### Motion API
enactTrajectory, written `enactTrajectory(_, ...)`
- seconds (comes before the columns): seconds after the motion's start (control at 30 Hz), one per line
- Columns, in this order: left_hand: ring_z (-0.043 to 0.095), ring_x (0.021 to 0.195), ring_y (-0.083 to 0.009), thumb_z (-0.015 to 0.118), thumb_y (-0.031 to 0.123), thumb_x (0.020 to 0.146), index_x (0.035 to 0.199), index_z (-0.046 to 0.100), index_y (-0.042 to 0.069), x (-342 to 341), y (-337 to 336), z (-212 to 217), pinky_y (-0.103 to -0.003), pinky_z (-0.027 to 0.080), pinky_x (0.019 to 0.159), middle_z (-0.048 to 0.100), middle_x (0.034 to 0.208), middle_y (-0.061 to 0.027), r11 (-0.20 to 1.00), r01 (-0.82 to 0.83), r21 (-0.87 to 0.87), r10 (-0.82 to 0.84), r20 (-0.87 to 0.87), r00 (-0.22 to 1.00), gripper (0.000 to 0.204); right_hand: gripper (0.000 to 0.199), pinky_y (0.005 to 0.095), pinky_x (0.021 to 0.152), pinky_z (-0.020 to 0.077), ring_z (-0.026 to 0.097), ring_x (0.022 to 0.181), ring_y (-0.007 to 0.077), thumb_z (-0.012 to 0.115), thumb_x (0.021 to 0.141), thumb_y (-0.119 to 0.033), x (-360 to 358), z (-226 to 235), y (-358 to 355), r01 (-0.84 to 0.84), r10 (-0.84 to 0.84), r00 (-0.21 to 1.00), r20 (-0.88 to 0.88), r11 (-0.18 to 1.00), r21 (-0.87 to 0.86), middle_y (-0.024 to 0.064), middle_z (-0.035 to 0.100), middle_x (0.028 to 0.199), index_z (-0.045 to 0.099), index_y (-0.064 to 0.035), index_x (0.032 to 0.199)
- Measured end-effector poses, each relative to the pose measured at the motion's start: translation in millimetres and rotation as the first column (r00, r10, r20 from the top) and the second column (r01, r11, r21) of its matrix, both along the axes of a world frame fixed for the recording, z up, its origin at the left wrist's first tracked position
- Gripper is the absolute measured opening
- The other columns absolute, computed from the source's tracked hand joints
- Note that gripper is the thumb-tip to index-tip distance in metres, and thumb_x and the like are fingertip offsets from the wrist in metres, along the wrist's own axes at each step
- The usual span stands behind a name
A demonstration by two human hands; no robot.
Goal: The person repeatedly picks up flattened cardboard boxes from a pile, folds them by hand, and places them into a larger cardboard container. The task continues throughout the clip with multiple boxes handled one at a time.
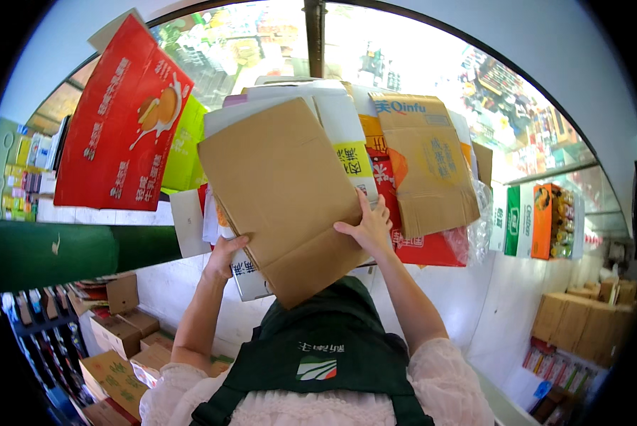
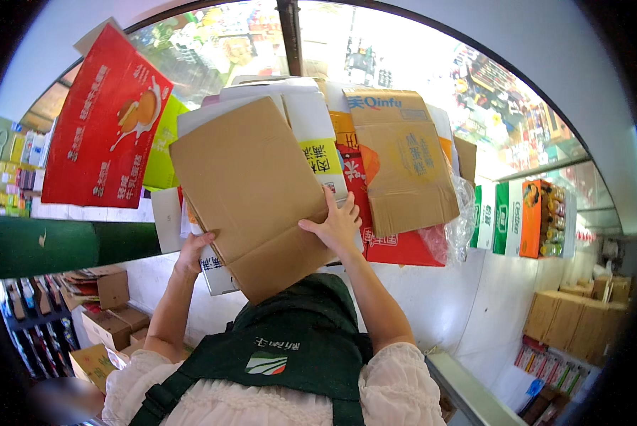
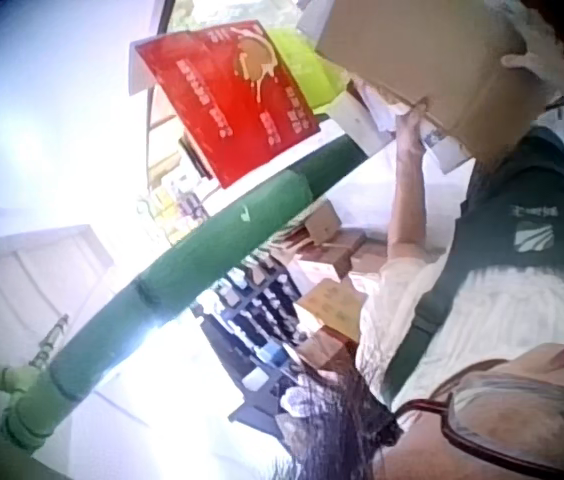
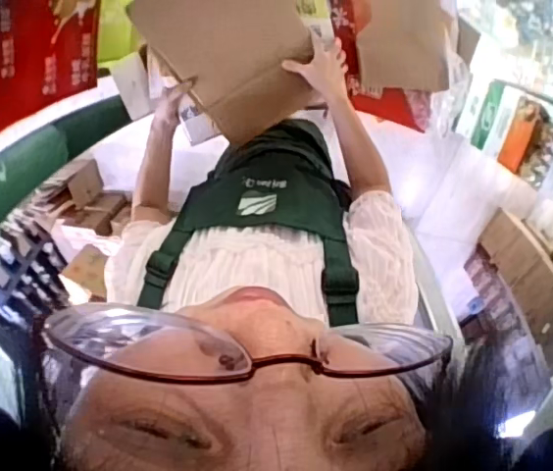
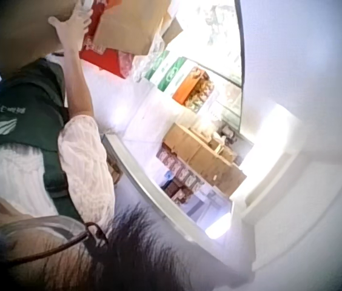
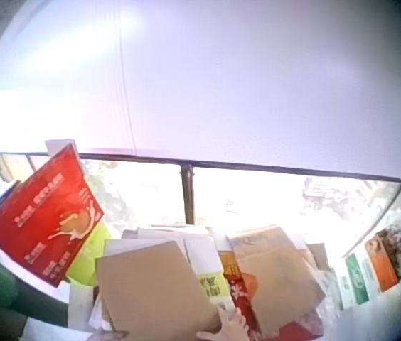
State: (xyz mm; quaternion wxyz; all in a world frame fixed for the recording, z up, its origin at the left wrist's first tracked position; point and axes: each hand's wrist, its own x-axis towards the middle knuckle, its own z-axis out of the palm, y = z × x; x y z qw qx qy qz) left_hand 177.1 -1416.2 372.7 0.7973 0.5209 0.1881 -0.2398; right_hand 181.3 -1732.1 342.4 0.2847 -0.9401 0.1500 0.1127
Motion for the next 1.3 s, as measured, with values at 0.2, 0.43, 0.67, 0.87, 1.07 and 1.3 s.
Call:
enactTrajectory(0.2,0.060,0.089,-0.0262,0.066,0.005,0.068,0.120,0.044,0.002,-54.6,-4.4,1.0,-0.040,0.050,0.079,0.058,0.104,-0.0134,0.989,-0.046,-0.139,0.028,-0.125,0.992,0.056,0.089,0.0555,0.095,0.0204,0.023,0.122,0.0448,0.070,0.056,-0.057,-40.8,18.7,-16.7,-0.028,0.025,0.999,0.031,0.996,0.089,0.0264,0.019,0.136,0.035,-0.0274,0.133)
enactTrajectory(0.43,0.054,0.100,-0.0222,0.070,0.004,0.065,0.122,0.042,0.002,-154.7,-41.7,15.6,-0.036,0.044,0.087,0.054,0.111,-0.0109,0.991,-0.082,-0.106,0.089,0.063,0.994,0.064,0.091,0.0456,0.102,0.0201,0.027,0.122,0.0365,0.077,0.056,-0.038,-94.6,0.3,-60.8,-0.198,0.084,0.941,0.329,0.922,0.332,0.0230,0.026,0.134,0.036,-0.0068,0.131)
enactTrajectory(0.67,0.049,0.102,-0.0154,0.077,0.011,0.062,0.118,0.046,0.003,-275.9,-41.8,68.0,-0.032,0.040,0.087,0.055,0.109,-0.0059,0.964,-0.215,0.154,0.083,0.598,0.797,0.065,0.118,0.0413,0.104,0.0189,0.022,0.127,0.0284,0.081,0.052,-0.043,-135.9,74.0,-45.2,-0.459,-0.077,0.819,0.568,0.506,0.730,0.0170,0.021,0.138,0.012,-0.0001,0.138)
enactTrajectory(0.87,0.050,0.104,-0.0192,0.077,0.009,0.058,0.120,0.046,0.002,-406.4,12.2,39.5,-0.034,0.040,0.088,0.055,0.112,-0.0094,0.866,-0.493,-0.089,0.461,0.525,0.715,0.070,0.126,0.0424,0.104,0.0188,0.021,0.127,0.0305,0.081,0.046,-0.053,-159.0,109.1,57.8,-0.707,0.220,0.660,0.718,0.505,0.495,0.0190,0.020,0.137,0.012,0.0037,0.136)
enactTrajectory(1.07,0.052,0.104,-0.0223,0.079,0.016,0.052,0.122,0.043,0.002,-497.3,51.6,29.8,-0.035,0.043,0.086,0.056,0.111,-0.0102,0.518,-0.822,-0.236,0.850,0.252,0.463,0.080,0.116,0.0457,0.094,0.0297,0.036,0.111,0.0399,0.080,0.049,-0.051,-185.8,102.2,206.4,-0.869,0.615,0.468,0.635,0.453,0.202,0.0281,0.036,0.119,0.021,0.0045,0.132)
enactTrajectory(1.3,0.055,0.100,-0.0236,0.076,0.017,0.056,0.125,0.040,0.004,-536.3,146.6,11.3,-0.037,0.045,0.087,0.054,0.112,-0.0096,0.255,-0.916,-0.310,0.966,0.132,0.224,0.079,0.112,0.0445,0.075,0.0383,0.046,0.085,0.0352,0.076,0.050,-0.057,-208.0,40.7,411.4,-0.956,0.802,0.267,0.534,0.289,0.044,0.0212,0.044,0.095,0.027,0.0048,0.129)
